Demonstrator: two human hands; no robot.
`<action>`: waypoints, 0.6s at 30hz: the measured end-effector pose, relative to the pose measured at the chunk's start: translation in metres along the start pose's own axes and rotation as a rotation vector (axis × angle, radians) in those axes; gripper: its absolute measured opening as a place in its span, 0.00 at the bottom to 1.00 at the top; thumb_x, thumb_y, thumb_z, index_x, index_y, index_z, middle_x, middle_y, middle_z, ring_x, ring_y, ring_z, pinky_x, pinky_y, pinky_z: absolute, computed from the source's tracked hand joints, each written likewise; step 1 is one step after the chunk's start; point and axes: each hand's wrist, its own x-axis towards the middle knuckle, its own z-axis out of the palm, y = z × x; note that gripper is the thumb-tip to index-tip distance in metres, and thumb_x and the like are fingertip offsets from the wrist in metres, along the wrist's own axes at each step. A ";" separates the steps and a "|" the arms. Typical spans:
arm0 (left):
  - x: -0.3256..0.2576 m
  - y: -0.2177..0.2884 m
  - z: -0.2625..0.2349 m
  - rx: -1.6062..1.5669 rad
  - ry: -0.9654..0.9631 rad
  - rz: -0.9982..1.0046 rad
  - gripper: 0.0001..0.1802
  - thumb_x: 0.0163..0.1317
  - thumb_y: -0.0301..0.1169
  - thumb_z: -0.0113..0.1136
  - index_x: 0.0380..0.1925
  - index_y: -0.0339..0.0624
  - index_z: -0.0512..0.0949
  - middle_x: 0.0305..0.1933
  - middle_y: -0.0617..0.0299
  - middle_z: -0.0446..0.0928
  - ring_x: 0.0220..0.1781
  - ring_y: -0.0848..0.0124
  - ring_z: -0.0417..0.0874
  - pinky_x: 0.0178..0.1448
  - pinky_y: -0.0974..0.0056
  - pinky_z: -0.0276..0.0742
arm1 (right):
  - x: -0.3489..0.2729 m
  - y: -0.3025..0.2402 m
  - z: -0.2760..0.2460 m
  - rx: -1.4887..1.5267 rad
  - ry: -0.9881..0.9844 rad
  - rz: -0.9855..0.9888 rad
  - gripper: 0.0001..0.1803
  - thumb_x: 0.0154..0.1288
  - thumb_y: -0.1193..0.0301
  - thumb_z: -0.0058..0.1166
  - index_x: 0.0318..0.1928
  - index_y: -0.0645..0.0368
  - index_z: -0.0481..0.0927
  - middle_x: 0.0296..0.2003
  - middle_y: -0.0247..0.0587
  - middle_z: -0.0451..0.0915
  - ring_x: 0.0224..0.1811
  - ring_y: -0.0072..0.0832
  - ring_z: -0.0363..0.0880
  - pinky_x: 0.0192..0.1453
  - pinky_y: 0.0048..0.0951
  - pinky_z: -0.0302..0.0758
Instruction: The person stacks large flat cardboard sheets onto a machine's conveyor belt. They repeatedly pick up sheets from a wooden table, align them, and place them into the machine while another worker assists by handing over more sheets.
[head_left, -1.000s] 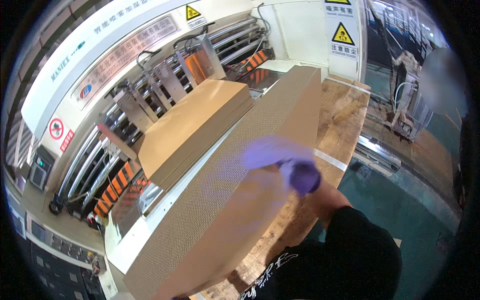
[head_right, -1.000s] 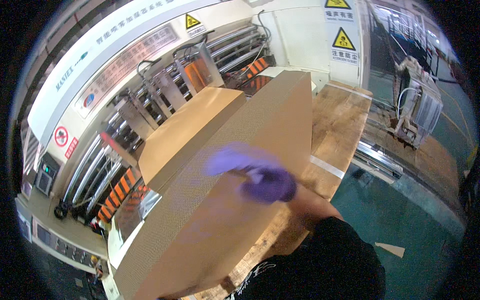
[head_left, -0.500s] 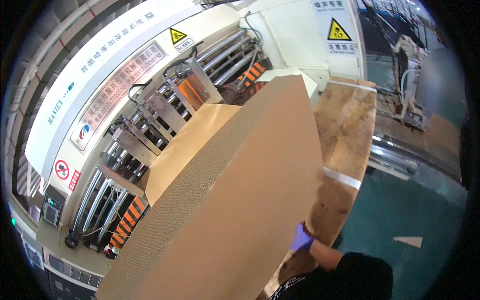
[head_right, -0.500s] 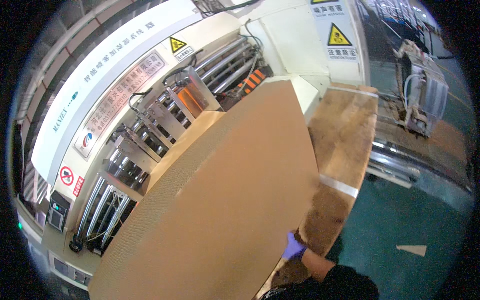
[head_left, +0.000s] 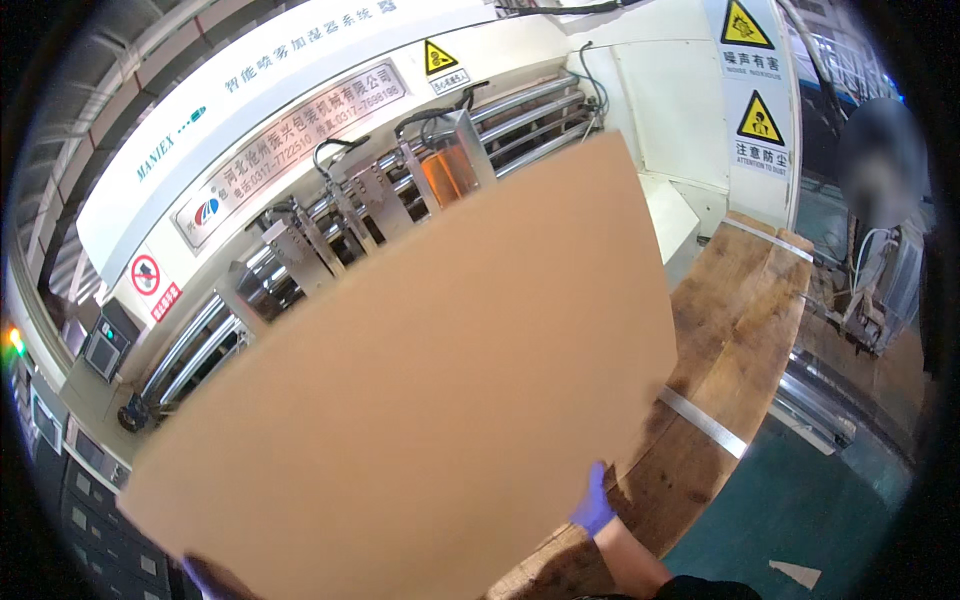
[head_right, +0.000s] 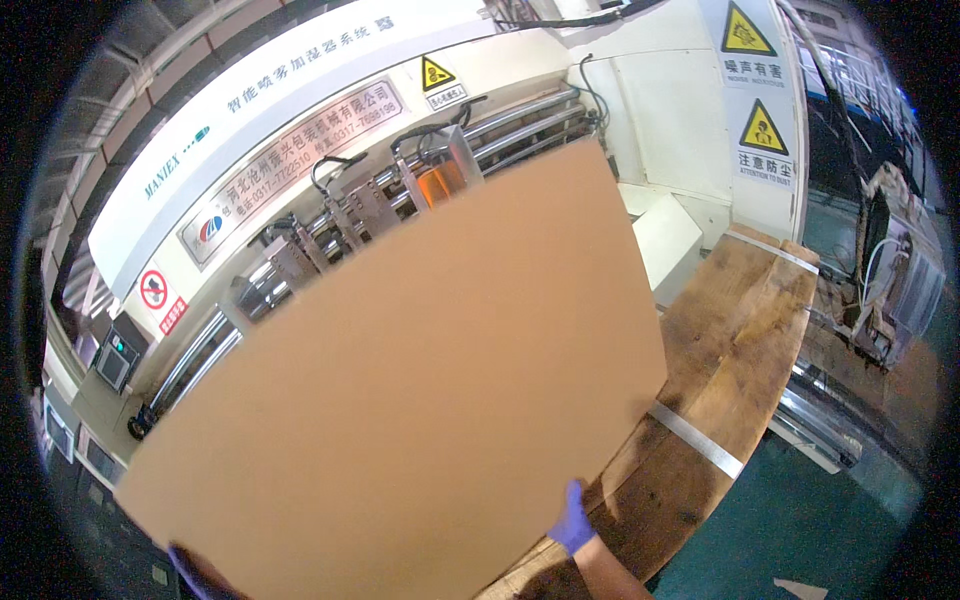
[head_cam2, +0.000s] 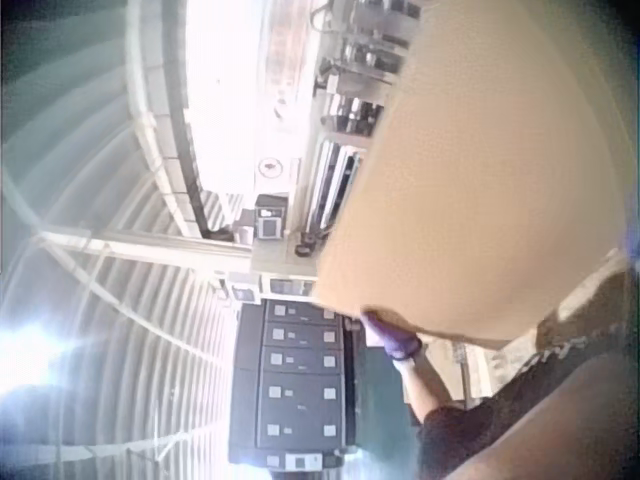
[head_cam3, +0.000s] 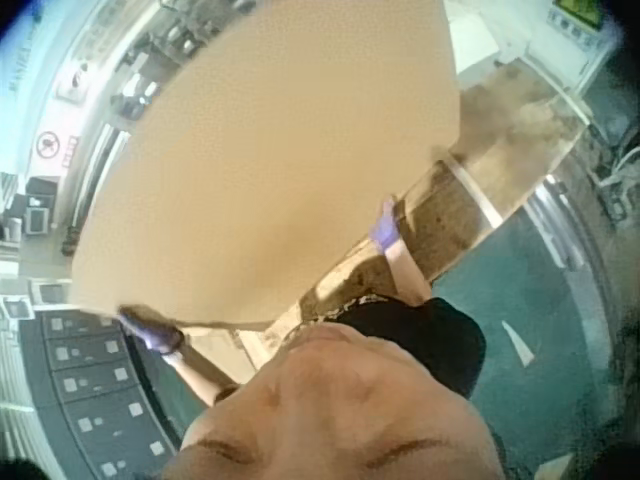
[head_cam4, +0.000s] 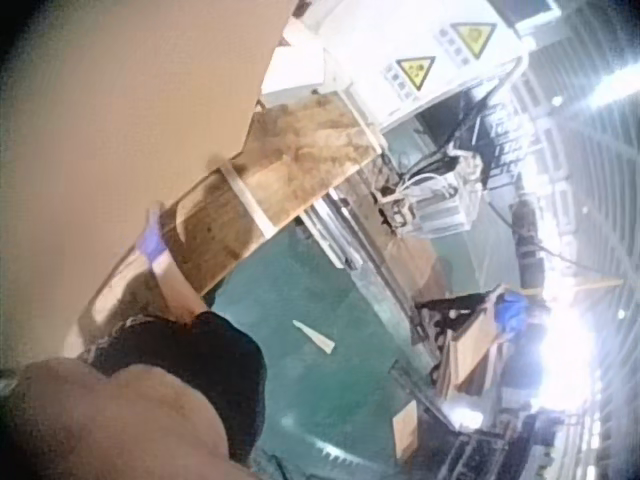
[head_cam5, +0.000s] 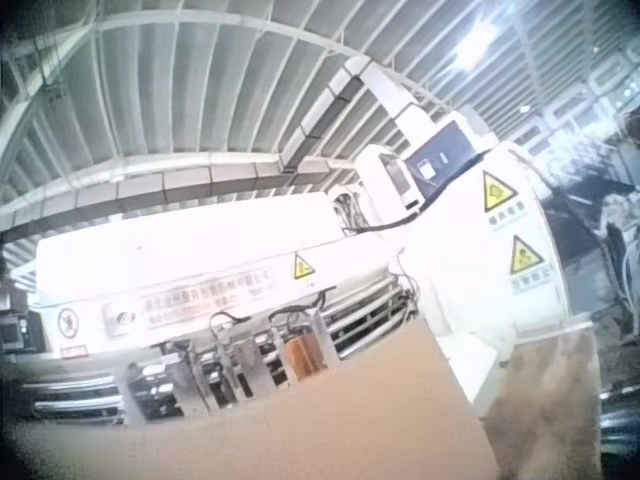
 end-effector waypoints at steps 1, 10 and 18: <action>0.027 -0.008 0.019 -0.018 -0.042 0.030 0.33 0.72 0.49 0.39 0.68 0.37 0.56 0.71 0.53 0.58 0.70 0.59 0.59 0.73 0.54 0.53 | 0.021 -0.004 0.010 -0.048 -0.026 -0.037 0.44 0.65 0.34 0.34 0.70 0.52 0.56 0.68 0.39 0.60 0.70 0.37 0.59 0.72 0.45 0.58; 0.225 -0.168 0.107 0.864 -0.517 0.588 0.31 0.73 0.42 0.41 0.72 0.49 0.47 0.62 0.58 0.66 0.57 0.69 0.68 0.65 0.62 0.62 | 0.232 -0.037 0.087 -0.132 0.008 -0.229 0.37 0.69 0.43 0.40 0.69 0.55 0.60 0.65 0.39 0.66 0.65 0.36 0.66 0.66 0.41 0.66; 0.002 -0.278 0.102 -0.761 -0.462 -1.026 0.33 0.69 0.58 0.37 0.70 0.65 0.50 0.69 0.59 0.62 0.64 0.53 0.67 0.59 0.33 0.64 | 0.247 -0.052 0.180 -0.693 0.200 -0.135 0.41 0.60 0.41 0.52 0.71 0.37 0.58 0.73 0.29 0.51 0.75 0.42 0.43 0.63 0.70 0.52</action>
